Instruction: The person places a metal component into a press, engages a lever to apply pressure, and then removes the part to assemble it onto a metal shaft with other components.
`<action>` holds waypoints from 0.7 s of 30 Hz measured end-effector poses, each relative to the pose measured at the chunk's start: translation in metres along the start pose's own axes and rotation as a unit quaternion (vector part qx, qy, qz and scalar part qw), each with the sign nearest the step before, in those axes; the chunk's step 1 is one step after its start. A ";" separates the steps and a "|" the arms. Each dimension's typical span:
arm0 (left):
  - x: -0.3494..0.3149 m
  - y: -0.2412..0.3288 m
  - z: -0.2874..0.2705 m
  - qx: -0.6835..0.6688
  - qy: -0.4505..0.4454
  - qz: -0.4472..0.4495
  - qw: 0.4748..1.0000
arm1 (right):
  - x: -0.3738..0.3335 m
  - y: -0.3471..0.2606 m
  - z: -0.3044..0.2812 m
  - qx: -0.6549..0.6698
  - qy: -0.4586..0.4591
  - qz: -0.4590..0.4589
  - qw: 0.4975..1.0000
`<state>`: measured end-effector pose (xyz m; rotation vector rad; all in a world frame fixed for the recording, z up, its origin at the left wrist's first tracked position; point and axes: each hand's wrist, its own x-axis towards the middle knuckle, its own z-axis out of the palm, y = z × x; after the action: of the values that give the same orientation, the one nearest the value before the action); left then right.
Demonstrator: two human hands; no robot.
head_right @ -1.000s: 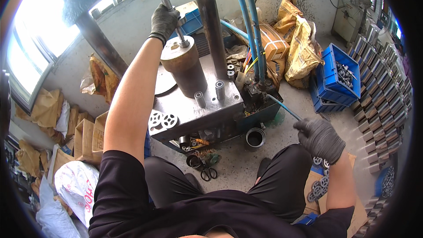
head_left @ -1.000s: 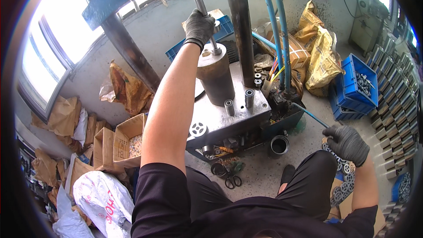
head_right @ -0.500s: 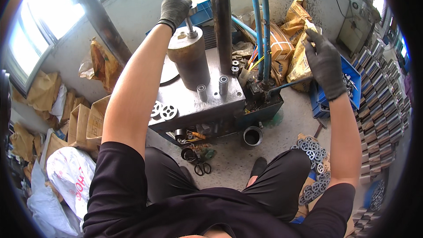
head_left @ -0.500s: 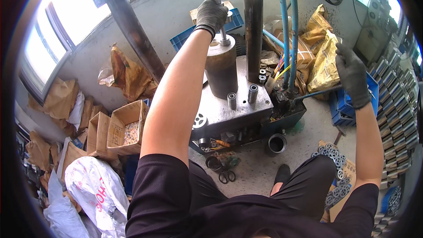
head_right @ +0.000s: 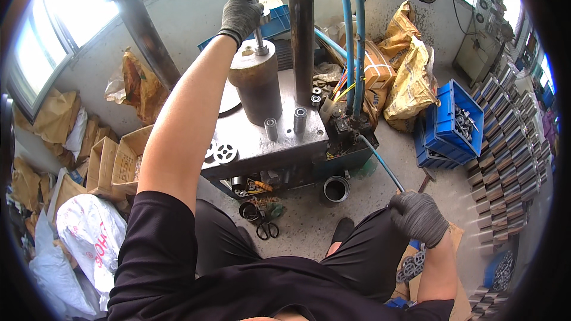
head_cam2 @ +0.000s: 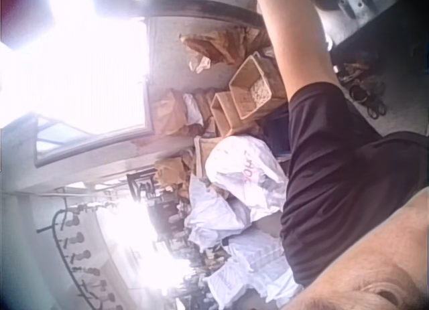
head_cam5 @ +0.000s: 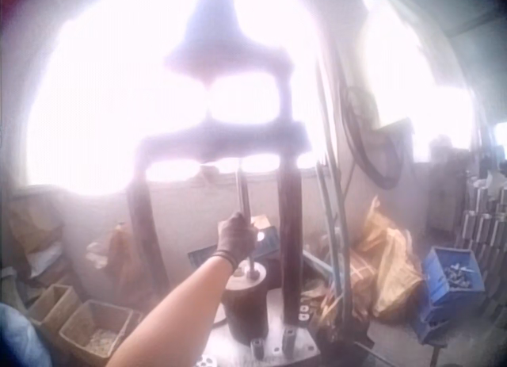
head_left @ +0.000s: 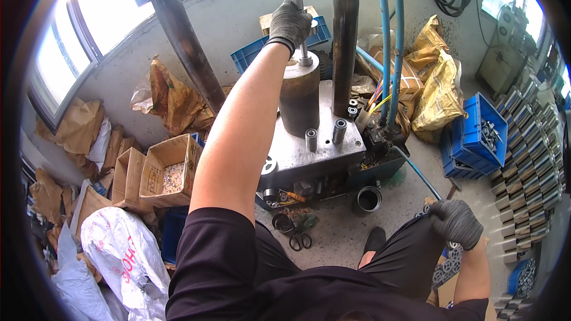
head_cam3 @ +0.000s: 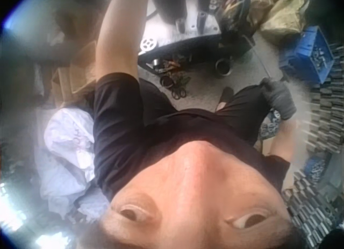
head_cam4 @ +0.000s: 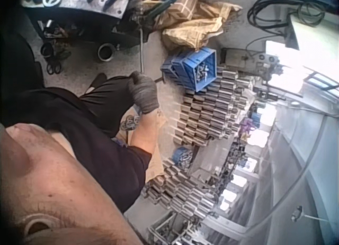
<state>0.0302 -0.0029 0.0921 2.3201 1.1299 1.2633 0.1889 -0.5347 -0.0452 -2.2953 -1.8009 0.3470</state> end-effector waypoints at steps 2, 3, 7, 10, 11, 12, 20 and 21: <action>-0.001 0.001 -0.002 -0.029 -0.007 -0.006 1.000 | 0.006 0.001 -0.005 0.016 0.012 0.000 1.000; -0.004 0.003 -0.004 -0.030 -0.008 -0.005 1.000 | 0.008 0.001 -0.008 0.031 0.023 0.001 0.999; -0.007 0.004 -0.007 -0.022 -0.009 -0.016 1.000 | 0.015 -0.004 -0.018 0.060 0.052 0.015 0.997; -0.005 0.003 -0.005 -0.003 0.001 -0.008 1.000 | 0.014 -0.002 -0.018 0.080 0.070 0.005 0.994; -0.004 0.003 -0.005 -0.008 -0.001 -0.012 1.000 | 0.011 0.006 -0.014 0.051 0.047 -0.007 0.998; -0.004 0.003 -0.004 -0.009 -0.001 -0.012 1.000 | 0.010 0.010 -0.011 0.023 0.024 -0.019 0.999; -0.006 0.003 -0.004 -0.035 0.007 -0.009 0.999 | 0.011 0.008 -0.014 0.043 0.035 -0.015 0.998; -0.006 0.003 -0.003 -0.035 0.007 -0.008 0.999 | 0.010 0.010 -0.014 0.016 -0.011 -0.008 1.000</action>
<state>0.0272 -0.0094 0.0920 2.2495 1.0894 1.2947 0.2045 -0.5278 -0.0358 -2.2642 -1.8088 0.3960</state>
